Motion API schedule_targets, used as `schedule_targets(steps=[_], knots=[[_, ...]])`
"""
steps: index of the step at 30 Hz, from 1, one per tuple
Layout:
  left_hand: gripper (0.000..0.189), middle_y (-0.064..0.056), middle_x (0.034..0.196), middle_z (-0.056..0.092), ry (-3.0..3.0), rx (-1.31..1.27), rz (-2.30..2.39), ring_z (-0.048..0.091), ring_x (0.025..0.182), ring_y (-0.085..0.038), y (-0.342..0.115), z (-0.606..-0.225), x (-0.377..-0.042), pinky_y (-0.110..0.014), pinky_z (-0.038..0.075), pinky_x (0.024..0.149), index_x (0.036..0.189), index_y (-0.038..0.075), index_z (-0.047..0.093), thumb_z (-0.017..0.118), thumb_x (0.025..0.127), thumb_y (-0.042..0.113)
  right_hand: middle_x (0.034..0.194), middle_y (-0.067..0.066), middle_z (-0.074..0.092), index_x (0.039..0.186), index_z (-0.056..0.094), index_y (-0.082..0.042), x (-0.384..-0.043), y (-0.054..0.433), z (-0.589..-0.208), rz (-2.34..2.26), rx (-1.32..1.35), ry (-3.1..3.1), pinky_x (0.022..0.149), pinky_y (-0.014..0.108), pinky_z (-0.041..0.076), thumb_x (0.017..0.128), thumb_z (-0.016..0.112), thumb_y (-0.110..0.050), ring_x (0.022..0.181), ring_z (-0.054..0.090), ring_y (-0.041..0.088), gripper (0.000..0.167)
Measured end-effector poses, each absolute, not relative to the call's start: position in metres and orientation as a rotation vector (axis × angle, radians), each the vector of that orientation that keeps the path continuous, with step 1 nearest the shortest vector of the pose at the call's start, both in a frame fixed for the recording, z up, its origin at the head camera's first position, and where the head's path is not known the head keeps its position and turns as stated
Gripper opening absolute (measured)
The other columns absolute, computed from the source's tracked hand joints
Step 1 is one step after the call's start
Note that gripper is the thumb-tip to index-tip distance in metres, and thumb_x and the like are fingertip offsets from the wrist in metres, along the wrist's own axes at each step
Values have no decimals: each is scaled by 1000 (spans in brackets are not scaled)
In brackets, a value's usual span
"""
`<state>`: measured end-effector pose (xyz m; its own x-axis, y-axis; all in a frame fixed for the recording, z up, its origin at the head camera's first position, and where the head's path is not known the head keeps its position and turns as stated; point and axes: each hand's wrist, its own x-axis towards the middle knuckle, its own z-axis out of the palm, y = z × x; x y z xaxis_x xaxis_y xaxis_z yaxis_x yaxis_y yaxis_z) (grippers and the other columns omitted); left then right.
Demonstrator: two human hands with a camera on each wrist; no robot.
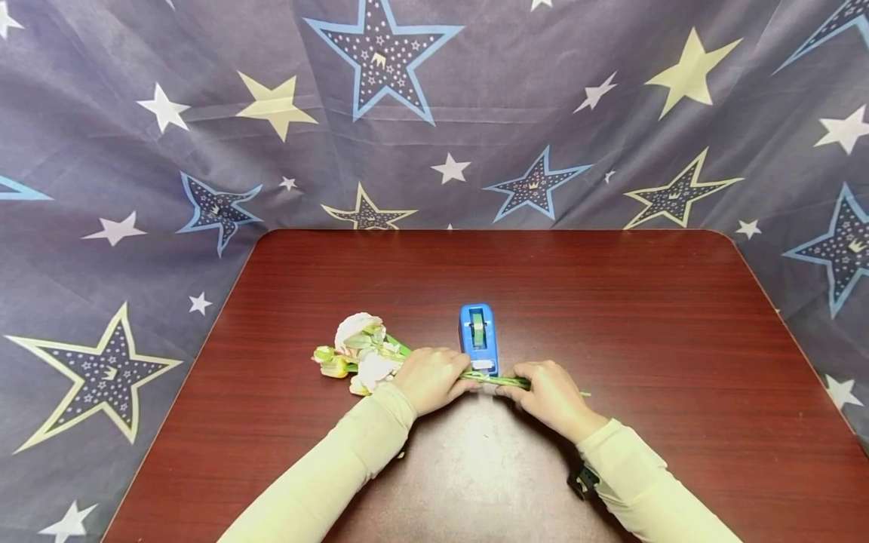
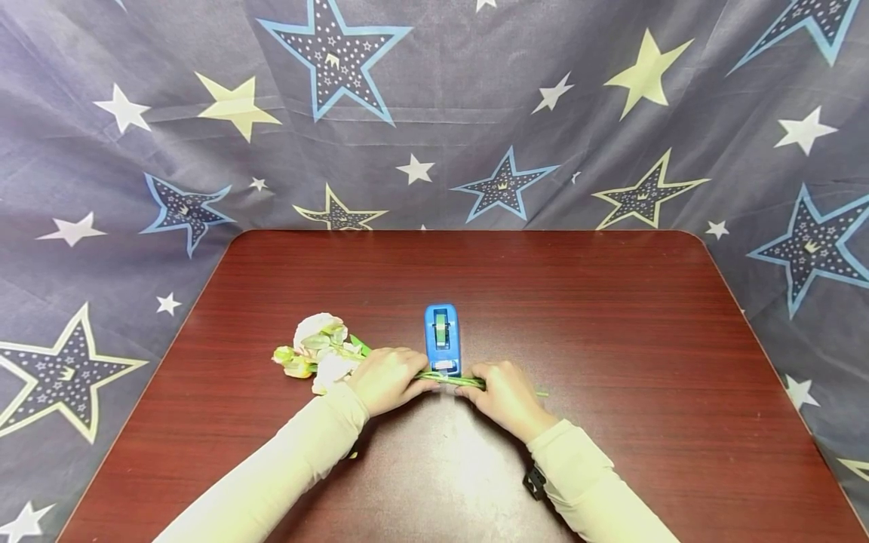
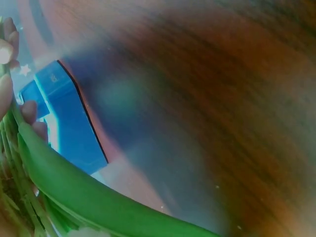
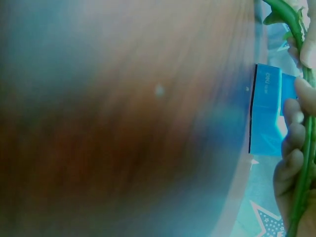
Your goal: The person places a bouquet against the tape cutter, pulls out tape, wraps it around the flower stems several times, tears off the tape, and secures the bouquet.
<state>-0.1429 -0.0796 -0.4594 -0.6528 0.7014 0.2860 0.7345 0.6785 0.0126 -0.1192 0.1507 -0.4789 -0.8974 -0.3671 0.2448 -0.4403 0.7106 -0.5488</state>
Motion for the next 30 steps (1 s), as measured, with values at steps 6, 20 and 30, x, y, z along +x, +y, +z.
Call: schedule_targets(steps=[6,20,30], knots=[[35,3,65,59,-2640,-1168,-187,62,62,-17,-79,-460,-143,-34,48,58,75,17,54,68,90,46,63,-12,61,75,71,-18,-117,150,-477,997,660,-2803,53,20,40,79,82,-26,55,45,-1,15],[27,7,76,67,-2539,-1251,-170,66,74,-14,-83,-455,-149,-31,48,66,80,19,60,72,85,43,60,-1,65,105,74,-7,-121,150,-471,1412,642,-2991,60,22,47,94,67,-34,49,58,7,30],[27,7,79,68,-2561,-1216,-165,65,76,-13,-81,-458,-150,-31,45,65,82,20,62,72,85,45,63,1,66,92,73,-6,-119,147,-475,1454,716,-2951,55,21,46,98,61,-26,54,55,2,24]])
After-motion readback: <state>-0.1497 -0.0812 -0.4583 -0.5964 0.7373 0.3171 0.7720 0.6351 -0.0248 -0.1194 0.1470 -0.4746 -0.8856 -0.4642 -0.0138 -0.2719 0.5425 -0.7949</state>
